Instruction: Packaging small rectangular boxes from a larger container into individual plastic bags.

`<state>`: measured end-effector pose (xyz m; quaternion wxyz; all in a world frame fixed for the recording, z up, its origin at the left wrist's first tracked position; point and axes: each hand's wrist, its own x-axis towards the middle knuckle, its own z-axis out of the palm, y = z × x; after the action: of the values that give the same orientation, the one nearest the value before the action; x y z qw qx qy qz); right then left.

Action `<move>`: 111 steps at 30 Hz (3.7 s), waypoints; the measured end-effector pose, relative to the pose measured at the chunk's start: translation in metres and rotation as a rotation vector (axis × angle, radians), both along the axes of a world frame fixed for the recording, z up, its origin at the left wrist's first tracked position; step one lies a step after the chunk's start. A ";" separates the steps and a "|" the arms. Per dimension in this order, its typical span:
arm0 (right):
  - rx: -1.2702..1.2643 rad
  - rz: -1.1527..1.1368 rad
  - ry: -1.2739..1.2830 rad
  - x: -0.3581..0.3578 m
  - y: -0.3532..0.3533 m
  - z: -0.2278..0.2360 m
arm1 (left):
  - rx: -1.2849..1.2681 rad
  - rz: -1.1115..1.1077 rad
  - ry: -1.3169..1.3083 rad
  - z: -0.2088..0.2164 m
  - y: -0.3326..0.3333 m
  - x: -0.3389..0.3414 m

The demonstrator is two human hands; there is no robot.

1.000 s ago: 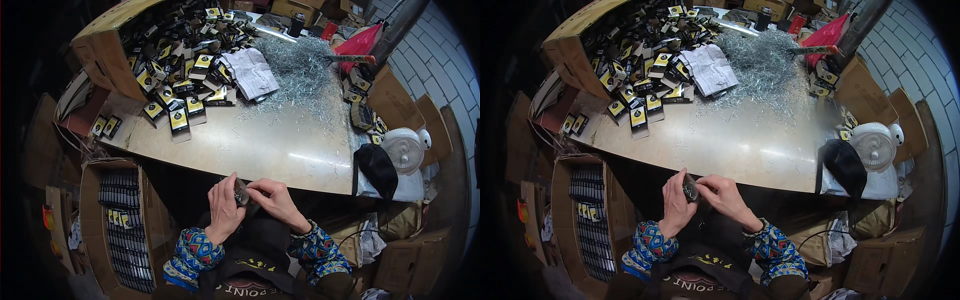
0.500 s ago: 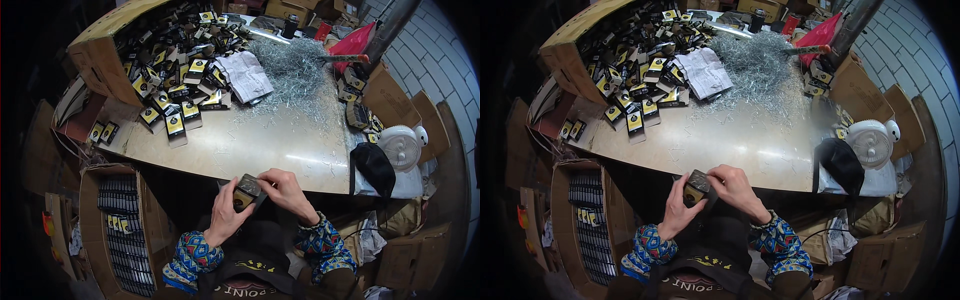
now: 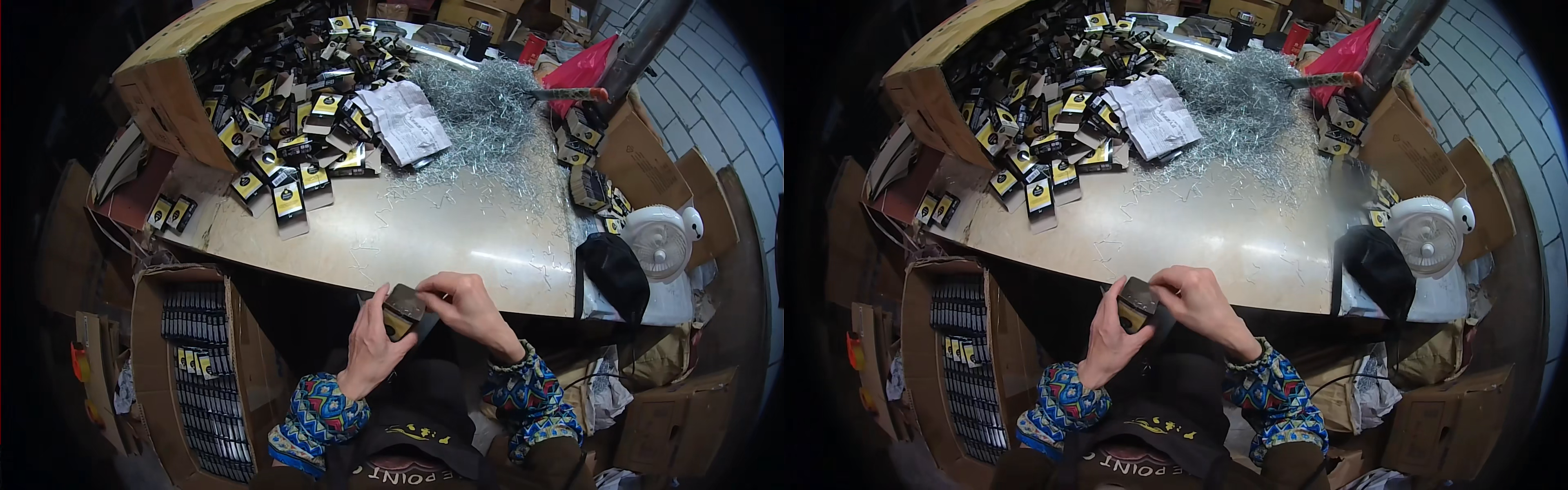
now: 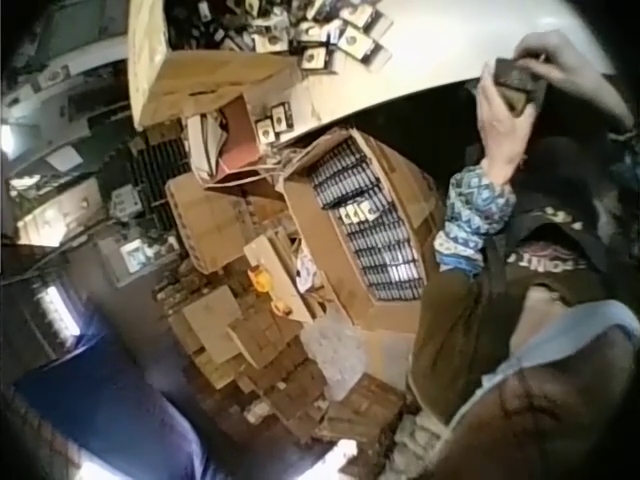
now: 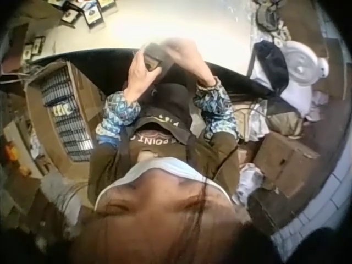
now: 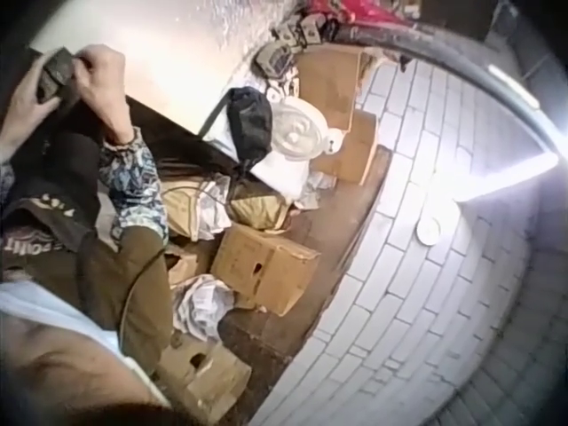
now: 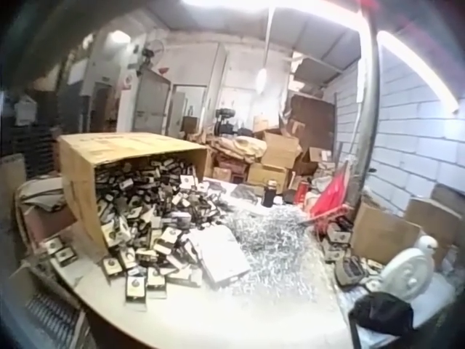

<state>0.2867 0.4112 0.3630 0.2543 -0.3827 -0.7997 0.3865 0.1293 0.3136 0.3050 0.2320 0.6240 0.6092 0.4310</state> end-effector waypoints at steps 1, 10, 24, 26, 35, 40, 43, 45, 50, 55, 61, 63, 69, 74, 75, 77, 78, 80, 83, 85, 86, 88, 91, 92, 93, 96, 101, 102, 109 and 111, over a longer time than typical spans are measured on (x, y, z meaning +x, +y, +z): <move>-0.032 -0.014 0.023 0.000 0.001 -0.004 | -0.064 0.015 -0.087 0.001 0.001 0.001; 0.402 0.150 0.007 -0.010 -0.020 -0.019 | -0.038 0.098 -0.099 -0.003 -0.001 0.003; -0.112 -0.175 0.367 -0.019 -0.053 -0.044 | -0.050 0.144 -0.051 -0.005 -0.004 0.005; -0.334 -0.087 0.504 -0.018 -0.052 -0.050 | -0.073 0.184 -0.068 -0.002 -0.005 0.005; -0.303 -0.296 0.489 -0.031 -0.064 -0.046 | 0.054 0.145 0.028 -0.006 -0.006 0.008; -0.013 -0.281 0.376 -0.032 -0.065 -0.047 | 0.035 0.114 0.004 -0.013 -0.002 0.004; 0.523 -0.139 0.238 -0.037 -0.061 -0.048 | -0.029 0.111 -0.055 -0.013 -0.001 0.003; 0.492 -0.105 0.260 -0.034 -0.057 -0.047 | -0.186 0.112 -0.116 -0.008 -0.003 0.000; 0.616 -0.485 0.175 0.017 -0.006 -0.045 | 0.169 0.073 0.151 0.012 0.012 -0.012; 0.293 -0.197 0.323 -0.016 0.005 -0.062 | 0.084 0.023 -0.114 -0.010 0.063 -0.004; 0.263 -0.407 0.168 0.012 0.020 -0.081 | -0.050 0.394 -0.226 0.036 0.067 -0.167; 0.316 -0.369 0.143 0.013 0.020 -0.086 | 0.157 0.682 0.084 0.027 0.081 -0.264; 0.343 -0.340 0.079 -0.001 0.014 -0.077 | -0.218 0.912 0.702 0.005 0.079 -0.374; 0.371 -0.330 0.065 0.002 0.012 -0.072 | -0.003 0.805 0.731 -0.003 0.086 -0.354; 0.423 -0.303 0.069 -0.001 0.013 -0.069 | 0.056 0.817 0.859 0.001 0.082 -0.363; 0.448 -0.308 0.065 -0.006 0.013 -0.067 | 0.107 0.837 0.986 0.006 0.076 -0.386; 0.474 -0.301 0.066 -0.005 0.014 -0.067 | 0.099 0.851 0.991 0.011 0.070 -0.402; 0.348 -0.311 0.056 -0.007 0.016 -0.065 | -0.087 0.928 1.001 0.018 0.067 -0.411; 0.312 -0.279 0.072 0.001 0.046 -0.065 | 0.318 0.710 0.993 0.026 0.094 -0.366; 0.494 -0.204 -0.129 -0.012 0.087 -0.067 | 0.338 0.369 0.852 0.034 0.104 -0.318; 0.577 -0.192 -0.155 -0.025 0.107 -0.065 | 0.299 0.158 0.751 0.032 0.112 -0.298; 0.687 -0.169 -0.278 -0.036 0.144 -0.069 | 0.225 -0.192 0.817 0.033 0.133 -0.259; 0.691 -0.126 -0.425 -0.024 0.148 -0.078 | 0.055 -0.402 0.962 0.046 0.140 -0.227; 0.685 -0.100 -0.454 -0.017 0.140 -0.077 | 0.068 -0.425 0.958 0.049 0.143 -0.225; 0.679 -0.084 -0.421 -0.012 0.128 -0.073 | -0.024 -0.427 1.030 0.054 0.138 -0.228; 0.548 0.001 -0.283 0.030 0.111 -0.067 | -0.122 -0.390 1.055 0.058 0.139 -0.228; 0.606 -0.345 -0.340 0.105 0.156 -0.075 | -0.062 -0.349 0.802 0.058 0.135 -0.212; 0.520 -0.451 -0.436 0.115 0.167 -0.077 | -0.054 -0.362 0.802 0.060 0.131 -0.200; 0.339 -0.207 -0.597 0.052 0.123 -0.083 | -0.206 -0.187 0.095 0.057 0.071 -0.147; 0.361 -0.164 -0.569 0.041 0.101 -0.082 | -0.403 -0.118 -0.225 0.058 0.055 -0.132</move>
<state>0.3273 0.5122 0.2813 0.1147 -0.4871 -0.8606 0.0950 -0.0031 0.3685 0.3628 0.4431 0.5476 0.6155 0.3534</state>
